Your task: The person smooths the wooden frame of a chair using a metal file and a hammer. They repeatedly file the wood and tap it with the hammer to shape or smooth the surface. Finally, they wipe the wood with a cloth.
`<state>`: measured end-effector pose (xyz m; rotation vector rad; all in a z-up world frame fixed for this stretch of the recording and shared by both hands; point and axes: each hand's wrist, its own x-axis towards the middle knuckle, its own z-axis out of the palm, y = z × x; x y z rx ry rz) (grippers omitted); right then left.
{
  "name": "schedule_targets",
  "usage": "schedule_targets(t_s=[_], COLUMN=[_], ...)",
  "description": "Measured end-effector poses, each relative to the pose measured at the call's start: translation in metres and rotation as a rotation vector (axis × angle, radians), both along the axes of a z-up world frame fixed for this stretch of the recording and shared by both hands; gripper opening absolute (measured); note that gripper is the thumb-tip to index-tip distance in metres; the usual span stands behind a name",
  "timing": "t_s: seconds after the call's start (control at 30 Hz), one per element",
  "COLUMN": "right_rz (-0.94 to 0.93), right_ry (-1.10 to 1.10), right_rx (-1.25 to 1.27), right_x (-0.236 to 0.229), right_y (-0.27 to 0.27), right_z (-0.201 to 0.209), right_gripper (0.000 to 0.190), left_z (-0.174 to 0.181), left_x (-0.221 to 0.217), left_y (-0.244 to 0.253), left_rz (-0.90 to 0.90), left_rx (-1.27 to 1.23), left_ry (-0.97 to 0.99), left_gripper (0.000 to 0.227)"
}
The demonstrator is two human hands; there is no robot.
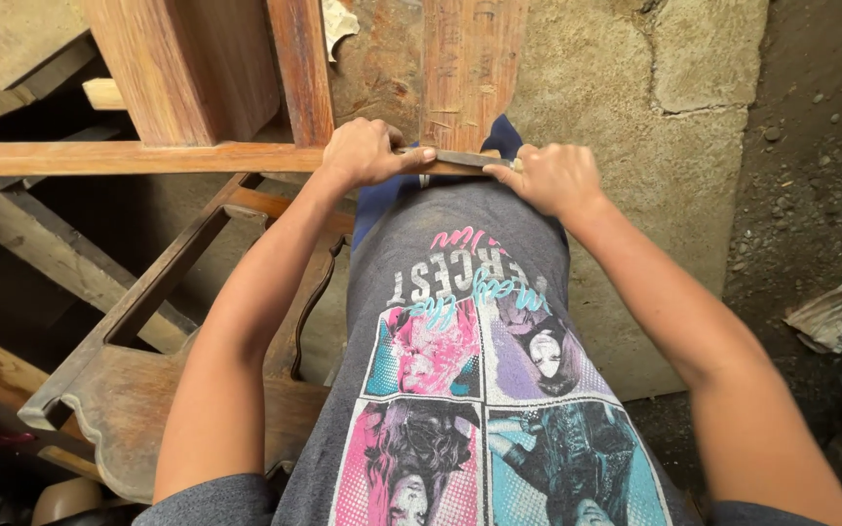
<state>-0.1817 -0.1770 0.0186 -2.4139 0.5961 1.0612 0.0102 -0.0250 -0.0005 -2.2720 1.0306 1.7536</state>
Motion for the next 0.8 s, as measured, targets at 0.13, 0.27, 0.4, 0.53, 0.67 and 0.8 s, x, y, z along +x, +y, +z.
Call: schedule_targets(t_s=[0.13, 0.27, 0.4, 0.53, 0.67, 0.8], right_rz=[-0.016, -0.051, 0.048, 0.003, -0.032, -0.011], right_ry=[-0.193, -0.168, 0.088, 0.184, 0.192, 0.108], right_rx=[-0.132, -0.032, 0.158, 0.217, 0.163, 0.057], right_x=[-0.017, -0.005, 0.013, 0.027, 0.023, 0.011], right_y=[0.015, 0.004, -0.021, -0.023, -0.015, -0.008], right_z=[-0.019, -0.003, 0.002, 0.01, 0.008, 0.002], right_gripper=[0.065, 0.063, 0.067, 0.067, 0.069, 0.072], left_z=[0.004, -0.003, -0.001, -0.006, -0.006, -0.007], left_x=[0.001, 0.0, 0.002, 0.001, -0.001, 0.001], left_y=[-0.001, 0.001, 0.001, 0.005, 0.004, 0.003], left_rz=[-0.005, 0.03, 0.026, 0.021, 0.005, -0.023], left_rx=[-0.011, -0.01, -0.006, -0.013, 0.004, 0.006], left_ry=[-0.017, -0.006, 0.014, 0.014, -0.004, -0.029], left_gripper=[0.059, 0.063, 0.062, 0.06, 0.059, 0.061])
